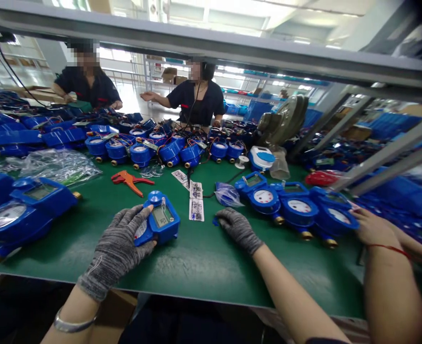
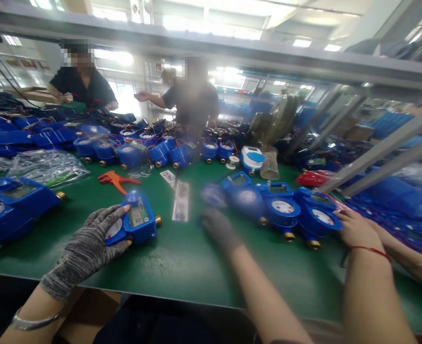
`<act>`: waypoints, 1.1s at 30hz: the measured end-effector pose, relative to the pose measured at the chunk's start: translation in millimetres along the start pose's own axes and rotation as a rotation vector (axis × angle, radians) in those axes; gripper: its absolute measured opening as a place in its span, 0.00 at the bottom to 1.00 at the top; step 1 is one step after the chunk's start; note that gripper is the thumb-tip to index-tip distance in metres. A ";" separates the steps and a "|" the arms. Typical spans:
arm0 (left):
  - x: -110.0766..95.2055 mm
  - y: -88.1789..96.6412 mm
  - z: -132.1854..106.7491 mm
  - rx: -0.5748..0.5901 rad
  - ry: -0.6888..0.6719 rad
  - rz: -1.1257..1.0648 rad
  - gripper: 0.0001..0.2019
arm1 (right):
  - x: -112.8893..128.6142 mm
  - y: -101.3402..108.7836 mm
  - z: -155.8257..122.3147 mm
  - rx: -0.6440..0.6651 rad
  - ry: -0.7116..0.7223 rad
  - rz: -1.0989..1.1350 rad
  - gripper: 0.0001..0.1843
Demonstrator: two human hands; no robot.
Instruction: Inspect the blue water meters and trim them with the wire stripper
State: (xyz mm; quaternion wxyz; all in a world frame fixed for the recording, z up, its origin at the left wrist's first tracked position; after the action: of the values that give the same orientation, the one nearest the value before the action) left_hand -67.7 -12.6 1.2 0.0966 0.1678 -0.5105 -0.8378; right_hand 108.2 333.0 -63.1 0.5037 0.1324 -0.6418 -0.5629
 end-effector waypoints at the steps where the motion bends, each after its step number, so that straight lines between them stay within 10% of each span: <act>1: -0.1 -0.2 -0.2 0.003 0.002 -0.001 0.36 | -2.6 -2.1 2.9 0.036 0.024 -0.009 0.12; 15: 12.2 21.2 5.5 0.121 -0.153 -0.194 0.37 | 29.3 0.7 31.6 0.033 -0.083 0.097 0.11; 23: 21.1 17.0 -3.1 0.144 -0.273 -0.169 0.38 | 137.2 -27.4 36.6 0.376 0.038 0.444 0.09; 33: 24.2 24.9 5.1 0.129 -0.424 -0.171 0.38 | 144.4 -49.1 57.0 0.780 -0.165 0.648 0.09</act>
State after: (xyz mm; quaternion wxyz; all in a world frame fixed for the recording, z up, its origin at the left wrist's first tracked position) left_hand -92.2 -27.9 21.1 -0.0952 0.0366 -0.5556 -0.8252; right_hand -22.7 243.9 -25.3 0.5131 0.0598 -0.8498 -0.1050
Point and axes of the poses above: each hand's wrist, its own z-axis towards the middle knuckle, its own y-axis out of the back of the hand, x = y × z, the point moved 1 cm from there along z, towards the middle knuckle, and after that the axes turned 15 degrees about -y, right-handed, at the moved point
